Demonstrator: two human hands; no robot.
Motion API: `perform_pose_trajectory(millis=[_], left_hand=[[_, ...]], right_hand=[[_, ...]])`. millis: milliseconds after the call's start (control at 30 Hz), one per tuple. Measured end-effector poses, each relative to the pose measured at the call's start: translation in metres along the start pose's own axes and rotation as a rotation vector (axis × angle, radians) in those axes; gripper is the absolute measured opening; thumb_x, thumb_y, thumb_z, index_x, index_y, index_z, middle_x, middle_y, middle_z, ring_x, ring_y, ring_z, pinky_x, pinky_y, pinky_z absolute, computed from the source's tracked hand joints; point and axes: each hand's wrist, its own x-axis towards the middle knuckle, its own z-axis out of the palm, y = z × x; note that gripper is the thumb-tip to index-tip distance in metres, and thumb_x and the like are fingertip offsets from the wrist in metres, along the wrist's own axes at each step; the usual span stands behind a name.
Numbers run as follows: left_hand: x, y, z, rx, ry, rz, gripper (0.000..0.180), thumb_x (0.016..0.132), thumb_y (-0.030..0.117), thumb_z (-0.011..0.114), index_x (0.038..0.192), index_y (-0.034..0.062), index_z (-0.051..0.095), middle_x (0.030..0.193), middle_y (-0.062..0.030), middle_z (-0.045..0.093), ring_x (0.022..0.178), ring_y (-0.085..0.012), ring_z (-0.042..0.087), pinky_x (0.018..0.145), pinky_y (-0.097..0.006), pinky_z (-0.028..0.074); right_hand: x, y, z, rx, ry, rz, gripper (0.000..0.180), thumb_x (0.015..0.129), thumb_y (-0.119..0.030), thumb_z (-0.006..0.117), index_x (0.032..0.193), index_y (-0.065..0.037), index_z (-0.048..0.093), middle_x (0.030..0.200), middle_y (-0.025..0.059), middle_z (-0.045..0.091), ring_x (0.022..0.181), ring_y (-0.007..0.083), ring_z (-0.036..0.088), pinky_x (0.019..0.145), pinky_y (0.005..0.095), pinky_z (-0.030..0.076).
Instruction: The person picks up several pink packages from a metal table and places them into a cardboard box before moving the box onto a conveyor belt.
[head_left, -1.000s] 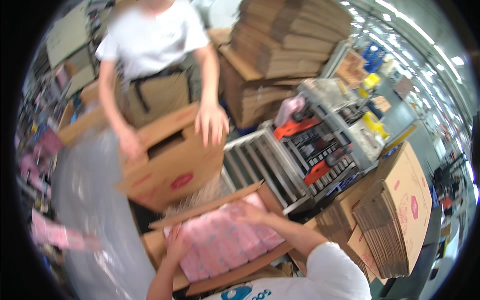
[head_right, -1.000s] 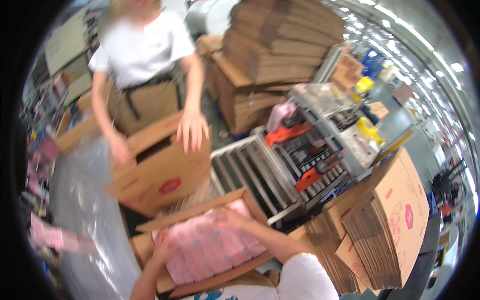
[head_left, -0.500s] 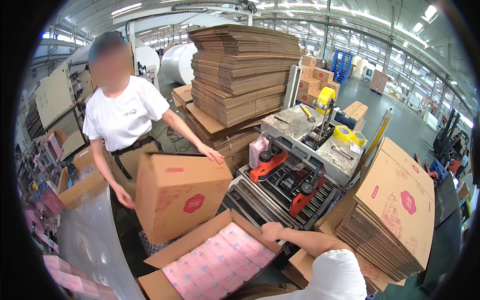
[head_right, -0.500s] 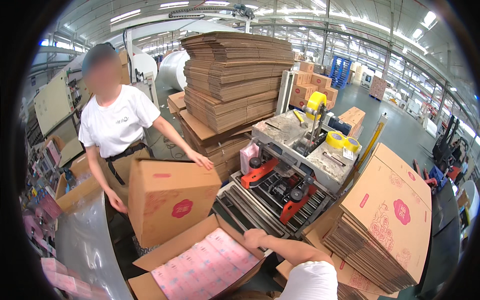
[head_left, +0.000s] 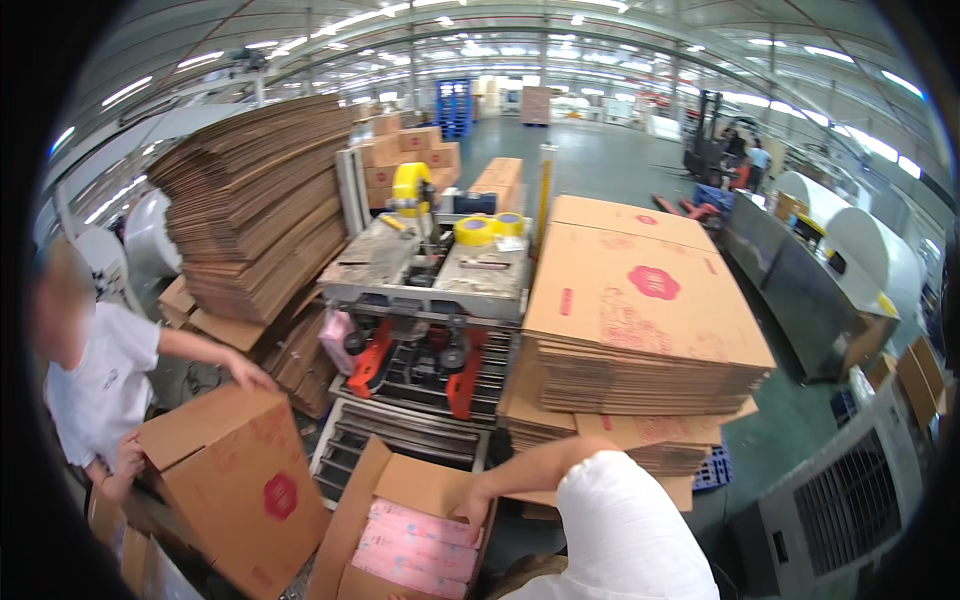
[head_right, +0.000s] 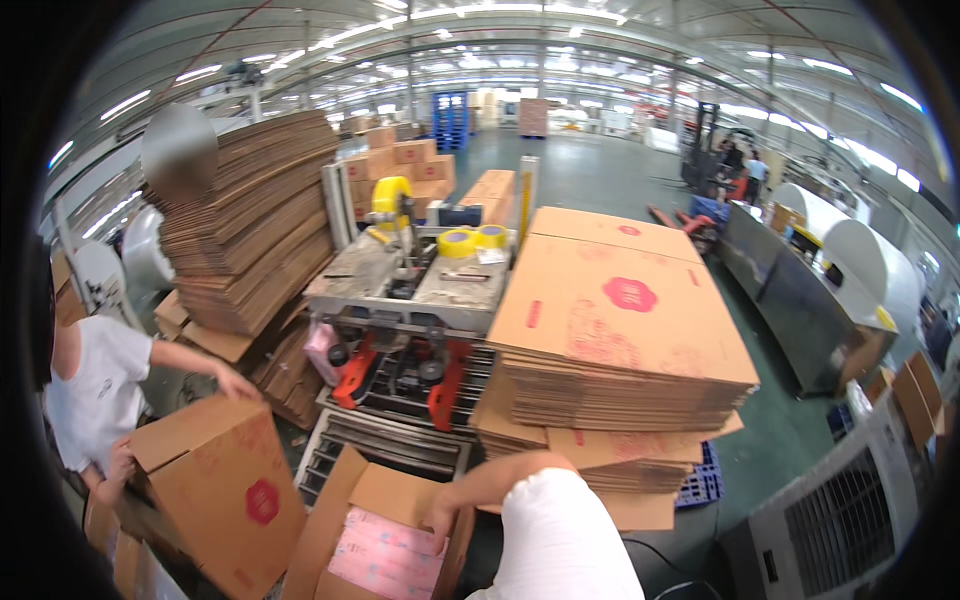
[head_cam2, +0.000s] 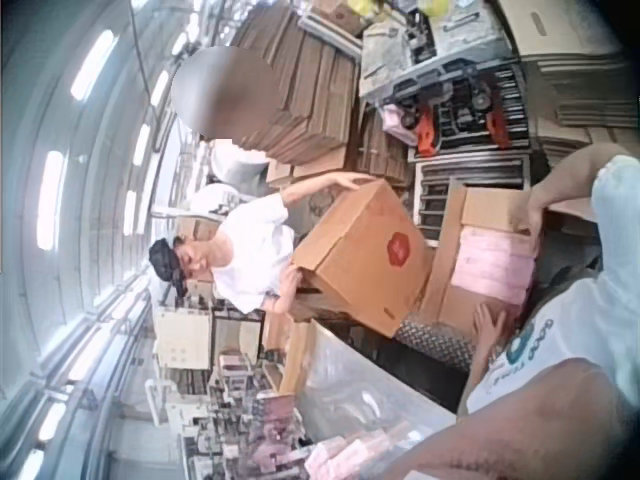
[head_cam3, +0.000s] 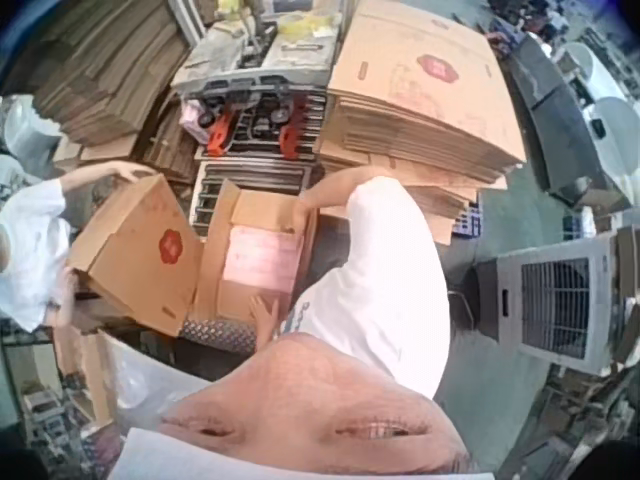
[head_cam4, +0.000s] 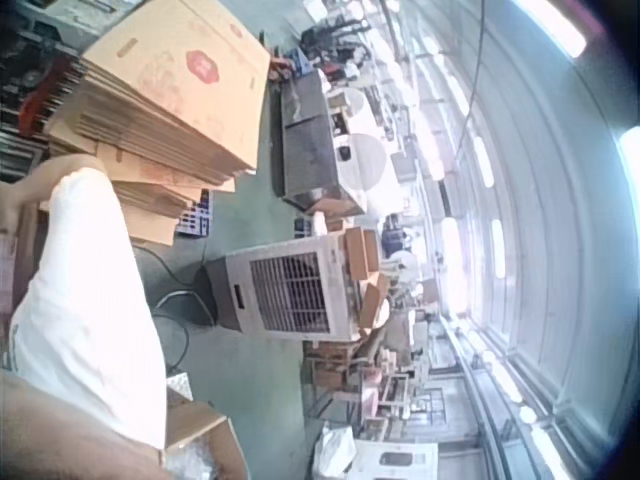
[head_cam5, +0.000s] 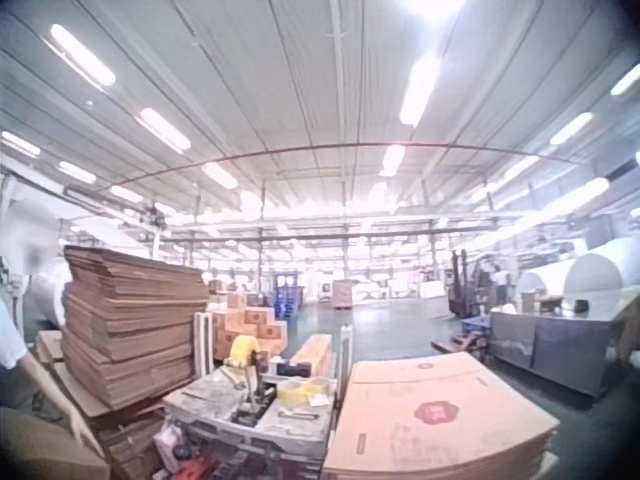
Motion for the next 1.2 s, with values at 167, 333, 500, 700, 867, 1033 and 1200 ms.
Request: perform_pose_trajectory(millis=[167, 333, 500, 700, 867, 1033, 1200], left_hand=[[0.021, -0.049, -0.01, 0.111, -0.248, 0.133, 0.078, 0.086, 0.053, 0.05, 0.14, 0.0023, 0.027, 0.148, -0.0186, 0.02, 0.137, -0.0338, 0.019, 0.107, -0.056, 0.017], [0.05, -0.028, -0.077, -0.172, -0.08, 0.029, 0.058, 0.09, 0.042, 0.049, 0.125, -0.0039, 0.042, 0.129, -0.0237, 0.038, 0.118, -0.036, 0.035, 0.097, -0.046, 0.03], [0.077, 0.002, -0.183, -0.131, 0.777, -0.196, 0.04, 0.093, 0.029, 0.05, 0.108, -0.007, 0.059, 0.102, -0.0234, 0.062, 0.091, -0.0316, 0.059, 0.081, -0.037, 0.047], [0.119, -0.132, -0.091, -0.078, 0.337, -0.509, 0.041, 0.09, 0.028, 0.054, 0.115, -0.0052, 0.052, 0.104, -0.02, 0.058, 0.095, -0.0294, 0.056, 0.08, -0.037, 0.046], [0.128, -0.074, -0.001, 0.112, 0.487, -0.55, 0.052, 0.089, 0.027, 0.057, 0.123, -0.0082, 0.039, 0.115, -0.0253, 0.049, 0.106, -0.0344, 0.048, 0.089, -0.04, 0.04], [0.106, -0.097, 0.053, 0.158, 0.82, -0.606, 0.067, 0.087, 0.026, 0.059, 0.131, -0.0113, 0.025, 0.126, -0.0307, 0.04, 0.117, -0.0394, 0.041, 0.099, -0.043, 0.034], [0.159, -0.045, 0.065, -0.127, 0.75, -0.657, 0.088, 0.086, 0.027, 0.062, 0.136, -0.0153, 0.003, 0.135, -0.0389, 0.024, 0.125, -0.0445, 0.032, 0.107, -0.044, 0.027]], right_hand=[[-0.019, -0.064, -0.018, -0.572, -0.226, 0.3, 0.093, 0.056, -0.067, 0.069, 0.125, -0.007, 0.052, 0.136, 0.0117, 0.043, 0.126, 0.0275, 0.038, 0.102, 0.038, 0.032], [0.033, -0.019, -0.023, -0.601, 0.506, 0.398, 0.112, 0.048, -0.064, 0.075, 0.139, -0.011, 0.035, 0.146, 0.0038, 0.029, 0.137, 0.0249, 0.021, 0.106, 0.0496, 0.021], [0.057, -0.002, 0.006, -0.459, 0.713, 0.659, 0.125, 0.049, -0.065, 0.074, 0.145, -0.011, 0.014, 0.152, 0.0061, 0.011, 0.141, 0.026, 0.008, 0.106, 0.062, 0.009], [0.035, 0.005, 0.044, 0.054, 1.266, 0.99, 0.123, 0.049, -0.071, 0.071, 0.141, -0.008, 0.02, 0.145, 0.0123, 0.024, 0.133, 0.0343, 0.02, 0.098, 0.0614, 0.026], [0.041, 0.016, 0.014, 0.33, 1.116, 1.045, 0.11, 0.053, -0.069, 0.071, 0.134, -0.008, 0.03, 0.132, 0.0126, 0.038, 0.122, 0.0325, 0.036, 0.093, 0.0504, 0.038], [0.085, 0.012, -0.089, 0.095, 1.092, 0.959, 0.109, 0.058, -0.067, 0.07, 0.139, -0.01, 0.025, 0.136, 0.0119, 0.035, 0.126, 0.0318, 0.032, 0.097, 0.0542, 0.033], [0.093, 0.049, -0.145, -0.583, 1.061, 0.35, 0.089, 0.078, -0.06, 0.054, 0.145, -0.014, 0.017, 0.152, 0.0102, 0.011, 0.14, 0.0281, 0.009, 0.107, 0.0593, 0.01]])
